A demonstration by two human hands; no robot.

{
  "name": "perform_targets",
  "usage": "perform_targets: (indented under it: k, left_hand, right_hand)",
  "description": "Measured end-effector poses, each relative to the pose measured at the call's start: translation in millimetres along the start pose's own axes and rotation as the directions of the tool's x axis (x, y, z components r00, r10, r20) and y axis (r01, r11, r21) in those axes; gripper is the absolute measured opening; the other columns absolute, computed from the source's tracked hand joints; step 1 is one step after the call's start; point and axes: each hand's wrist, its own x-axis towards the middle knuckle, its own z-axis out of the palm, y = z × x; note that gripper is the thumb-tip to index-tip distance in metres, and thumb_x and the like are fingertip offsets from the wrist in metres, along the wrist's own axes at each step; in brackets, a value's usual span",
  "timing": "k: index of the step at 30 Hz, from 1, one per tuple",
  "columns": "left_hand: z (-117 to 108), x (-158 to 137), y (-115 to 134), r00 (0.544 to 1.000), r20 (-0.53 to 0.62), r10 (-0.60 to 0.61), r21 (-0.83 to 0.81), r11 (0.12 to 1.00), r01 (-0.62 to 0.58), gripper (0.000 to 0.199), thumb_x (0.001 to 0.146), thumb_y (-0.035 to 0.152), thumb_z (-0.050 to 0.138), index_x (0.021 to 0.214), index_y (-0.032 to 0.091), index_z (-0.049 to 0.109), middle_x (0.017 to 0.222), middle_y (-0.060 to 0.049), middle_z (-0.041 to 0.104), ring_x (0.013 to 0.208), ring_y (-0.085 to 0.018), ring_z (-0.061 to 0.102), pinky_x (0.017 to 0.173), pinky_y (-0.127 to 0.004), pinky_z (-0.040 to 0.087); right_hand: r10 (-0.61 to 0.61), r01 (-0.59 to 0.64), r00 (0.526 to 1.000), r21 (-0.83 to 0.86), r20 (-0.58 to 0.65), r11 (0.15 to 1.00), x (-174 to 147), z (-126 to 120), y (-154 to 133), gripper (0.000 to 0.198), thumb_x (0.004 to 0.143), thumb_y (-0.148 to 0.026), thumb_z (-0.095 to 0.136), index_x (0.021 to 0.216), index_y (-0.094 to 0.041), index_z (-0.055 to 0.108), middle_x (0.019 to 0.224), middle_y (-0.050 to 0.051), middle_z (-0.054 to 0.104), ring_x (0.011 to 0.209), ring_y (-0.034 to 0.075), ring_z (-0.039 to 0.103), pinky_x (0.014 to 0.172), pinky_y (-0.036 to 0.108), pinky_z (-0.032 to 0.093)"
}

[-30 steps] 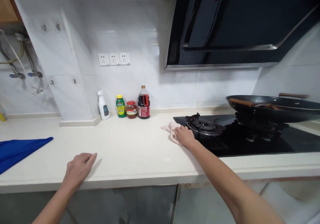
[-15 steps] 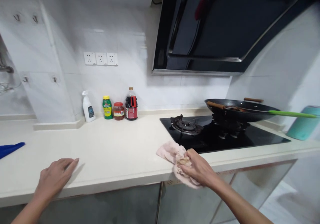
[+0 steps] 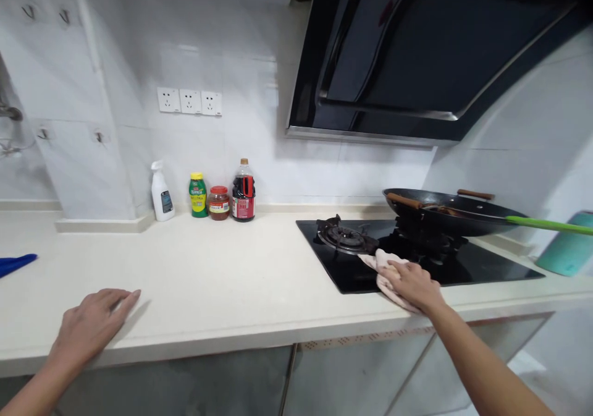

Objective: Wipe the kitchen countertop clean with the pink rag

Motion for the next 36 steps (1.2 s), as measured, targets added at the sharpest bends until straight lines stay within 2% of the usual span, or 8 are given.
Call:
perform_targets:
  k: [6, 11, 15, 20, 23, 28, 32, 36]
  left_hand:
    - [-7.2, -6.1, 11.5, 1.000, 0.024, 0.010, -0.012, 1.000, -0.009, 0.058, 0.093, 0.060, 0.034, 0.114, 0.022, 0.071, 0.135, -0.010, 0.068, 0.130, -0.030, 0.054, 0.102, -0.042, 0.040]
    - [-14.8, -15.3, 22.0, 1.000, 0.028, 0.015, -0.030, 0.999, -0.014, 0.057, 0.092, 0.059, 0.034, 0.113, 0.021, 0.072, 0.135, -0.010, 0.068, 0.133, -0.032, 0.052, 0.105, -0.046, 0.039]
    - [-17.7, -18.0, 26.1, 1.000, 0.023, -0.005, -0.046, 0.999, 0.006, 0.058, 0.091, 0.059, 0.034, 0.112, 0.021, 0.072, 0.136, -0.011, 0.067, 0.133, -0.034, 0.052, 0.107, -0.050, 0.038]
    - [-16.6, -17.2, 21.5, 1.000, 0.009, -0.007, -0.051, 0.999, 0.008, 0.059, 0.090, 0.060, 0.033, 0.111, 0.021, 0.072, 0.136, -0.012, 0.067, 0.134, -0.036, 0.053, 0.106, -0.052, 0.040]
    - [-15.4, -14.8, 16.6, 1.000, -0.006, 0.004, -0.037, 0.999, -0.005, 0.055, 0.091, 0.058, 0.035, 0.108, 0.021, 0.073, 0.133, -0.012, 0.069, 0.132, -0.035, 0.055, 0.105, -0.051, 0.041]
    - [-14.5, -8.8, 11.2, 1.000, 0.001, 0.005, 0.001, 1.000, -0.005, 0.052, 0.094, 0.056, 0.036, 0.108, 0.021, 0.072, 0.132, -0.009, 0.070, 0.130, -0.034, 0.057, 0.106, -0.049, 0.041]
    - [-11.8, -3.0, 6.2, 1.000, 0.023, 0.003, 0.038, 0.999, -0.004, 0.054, 0.095, 0.056, 0.036, 0.112, 0.020, 0.072, 0.134, -0.009, 0.069, 0.130, -0.034, 0.057, 0.105, -0.047, 0.042]
    - [-5.8, 3.0, -0.5, 1.000, 0.004, -0.012, 0.071, 0.997, 0.012, 0.056, 0.094, 0.056, 0.032, 0.112, 0.022, 0.072, 0.134, -0.007, 0.070, 0.128, -0.031, 0.059, 0.101, -0.042, 0.043]
  right_hand:
    - [-0.297, 0.297, 0.955, -0.015, -0.002, 0.955, -46.0, -3.3, -79.9, 0.043, 0.097, -0.047, 0.041, 0.129, -0.028, 0.064, 0.137, 0.012, 0.055, 0.117, 0.033, 0.052, 0.091, 0.045, 0.041]
    - [-0.620, 0.618, 0.785, 0.116, -0.024, 0.778, -108.7, -16.3, -166.3, 0.036, 0.099, -0.042, 0.045, 0.125, -0.029, 0.066, 0.135, 0.009, 0.057, 0.112, 0.028, 0.051, 0.090, 0.040, 0.037]
    - [-0.714, 0.695, 0.700, 0.243, -0.014, 0.677, -150.2, -28.9, -248.2, 0.033, 0.096, -0.037, 0.050, 0.124, -0.027, 0.065, 0.130, 0.008, 0.059, 0.112, 0.028, 0.050, 0.094, 0.043, 0.036]
    - [-0.863, 0.860, 0.478, 0.285, -0.161, 0.423, -221.4, -32.9, -348.1, 0.033, 0.090, -0.051, 0.062, 0.113, -0.028, 0.066, 0.120, 0.008, 0.060, 0.106, 0.030, 0.051, 0.090, 0.048, 0.041]
    - [-0.871, 0.908, 0.412, 0.203, -0.268, 0.367, -256.7, -24.9, -380.8, 0.041, 0.083, -0.053, 0.072, 0.110, -0.024, 0.063, 0.118, 0.010, 0.059, 0.104, 0.032, 0.051, 0.085, 0.048, 0.045]
    - [-0.832, 0.933, 0.359, 0.163, -0.423, 0.320, -257.5, -2.3, -356.9, 0.061, 0.082, -0.048, 0.079, 0.134, -0.030, 0.051, 0.141, 0.009, 0.051, 0.122, 0.033, 0.047, 0.092, 0.049, 0.046]
    - [-0.710, 0.868, 0.495, 0.241, -0.501, 0.435, -230.2, 24.8, -274.8, 0.062, 0.079, -0.053, 0.083, 0.131, -0.032, 0.055, 0.139, 0.008, 0.055, 0.127, 0.034, 0.047, 0.096, 0.050, 0.046]
    - [-0.632, 0.804, 0.544, 0.127, -0.551, 0.581, -196.4, 50.4, -163.8, 0.042, 0.084, -0.048, 0.079, 0.121, -0.034, 0.064, 0.130, 0.005, 0.061, 0.129, 0.031, 0.049, 0.106, 0.050, 0.044]
